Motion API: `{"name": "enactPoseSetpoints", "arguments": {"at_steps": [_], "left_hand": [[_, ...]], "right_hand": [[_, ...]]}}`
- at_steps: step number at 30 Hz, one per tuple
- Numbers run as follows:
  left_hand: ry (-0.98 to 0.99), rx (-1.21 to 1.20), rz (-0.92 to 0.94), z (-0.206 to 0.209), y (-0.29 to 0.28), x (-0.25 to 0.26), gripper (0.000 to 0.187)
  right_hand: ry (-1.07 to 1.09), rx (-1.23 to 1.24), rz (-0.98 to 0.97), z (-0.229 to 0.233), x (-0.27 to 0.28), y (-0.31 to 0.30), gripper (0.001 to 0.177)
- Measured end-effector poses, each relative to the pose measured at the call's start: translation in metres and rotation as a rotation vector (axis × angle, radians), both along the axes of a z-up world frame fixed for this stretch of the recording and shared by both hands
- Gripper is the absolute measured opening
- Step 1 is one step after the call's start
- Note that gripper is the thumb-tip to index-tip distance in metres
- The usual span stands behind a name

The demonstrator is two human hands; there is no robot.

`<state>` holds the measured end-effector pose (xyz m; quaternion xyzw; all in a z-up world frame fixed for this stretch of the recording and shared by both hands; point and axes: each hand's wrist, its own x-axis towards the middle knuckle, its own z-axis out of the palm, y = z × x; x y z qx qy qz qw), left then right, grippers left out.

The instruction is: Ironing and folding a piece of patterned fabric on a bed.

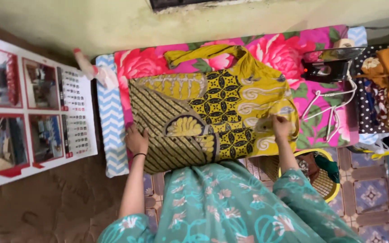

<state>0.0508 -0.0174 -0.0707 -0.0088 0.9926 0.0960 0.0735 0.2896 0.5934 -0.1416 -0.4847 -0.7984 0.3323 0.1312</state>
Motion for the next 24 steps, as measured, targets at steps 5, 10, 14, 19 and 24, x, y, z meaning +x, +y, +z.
{"name": "enactPoseSetpoints", "arguments": {"at_steps": [5,10,14,19,24], "left_hand": [[0.024,0.033,-0.003,-0.005,-0.003,0.0,0.037],[0.027,0.159,0.091,-0.039,-0.015,-0.006,0.038],[-0.084,0.297,0.147,-0.044,-0.031,-0.007,0.043],[-0.018,0.314,0.208,-0.035,-0.038,-0.007,0.033],[-0.026,0.185,0.197,-0.043,-0.037,-0.002,0.023]], "right_hand": [[-0.153,-0.178,-0.017,0.068,-0.034,-0.016,0.046],[-0.005,-0.269,0.045,0.024,-0.034,0.002,0.036],[-0.004,-0.312,0.013,0.033,-0.036,-0.001,0.033],[0.11,-0.541,-0.06,0.021,-0.025,0.016,0.024],[0.192,-0.623,-0.143,0.016,-0.017,0.01,0.02]]}}
